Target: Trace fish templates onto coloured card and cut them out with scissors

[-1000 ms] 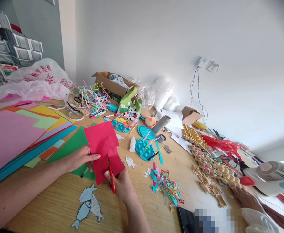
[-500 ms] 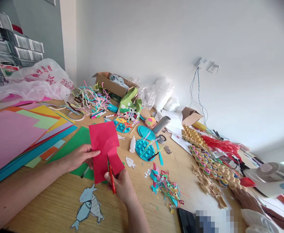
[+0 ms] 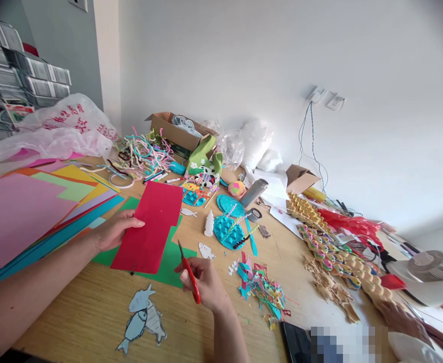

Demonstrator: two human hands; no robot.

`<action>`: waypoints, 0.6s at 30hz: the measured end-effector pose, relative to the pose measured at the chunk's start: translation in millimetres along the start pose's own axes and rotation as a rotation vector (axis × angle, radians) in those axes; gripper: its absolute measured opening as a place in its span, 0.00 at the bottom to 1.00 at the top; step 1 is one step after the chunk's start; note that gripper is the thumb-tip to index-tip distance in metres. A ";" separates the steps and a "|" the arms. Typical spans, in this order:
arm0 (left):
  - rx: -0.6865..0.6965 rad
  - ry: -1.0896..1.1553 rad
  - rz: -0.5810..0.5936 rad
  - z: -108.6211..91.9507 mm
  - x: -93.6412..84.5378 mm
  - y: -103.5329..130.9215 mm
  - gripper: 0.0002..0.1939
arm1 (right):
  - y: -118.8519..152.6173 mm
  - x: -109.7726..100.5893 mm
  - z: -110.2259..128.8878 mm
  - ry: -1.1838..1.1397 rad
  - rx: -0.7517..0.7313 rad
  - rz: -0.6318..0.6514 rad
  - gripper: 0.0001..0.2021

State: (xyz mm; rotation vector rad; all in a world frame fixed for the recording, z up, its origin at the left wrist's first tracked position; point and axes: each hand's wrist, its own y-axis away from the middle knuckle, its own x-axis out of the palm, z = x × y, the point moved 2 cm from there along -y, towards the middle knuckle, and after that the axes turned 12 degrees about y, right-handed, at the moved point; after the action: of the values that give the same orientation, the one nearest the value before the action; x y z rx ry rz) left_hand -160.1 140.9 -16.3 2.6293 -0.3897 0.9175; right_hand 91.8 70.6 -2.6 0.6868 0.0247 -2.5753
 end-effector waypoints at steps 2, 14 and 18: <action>-0.047 -0.042 0.033 0.1 -1.2 1.7 0.13 | 2.3 -3.0 -2.0 0.005 -0.022 0.037 0.33; -0.200 -0.249 0.114 -0.2 6.3 10.3 0.14 | 8.6 -4.8 -5.5 0.122 0.086 0.245 0.23; -0.209 -0.331 0.111 2.8 5.8 9.8 0.12 | 8.5 -1.2 -4.4 0.129 0.076 0.269 0.23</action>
State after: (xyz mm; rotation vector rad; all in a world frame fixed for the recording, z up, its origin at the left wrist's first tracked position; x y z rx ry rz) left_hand -157.7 130.1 -12.5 2.5820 -0.6792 0.4387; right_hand 98.5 64.3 -5.1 0.8235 -0.1174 -2.2821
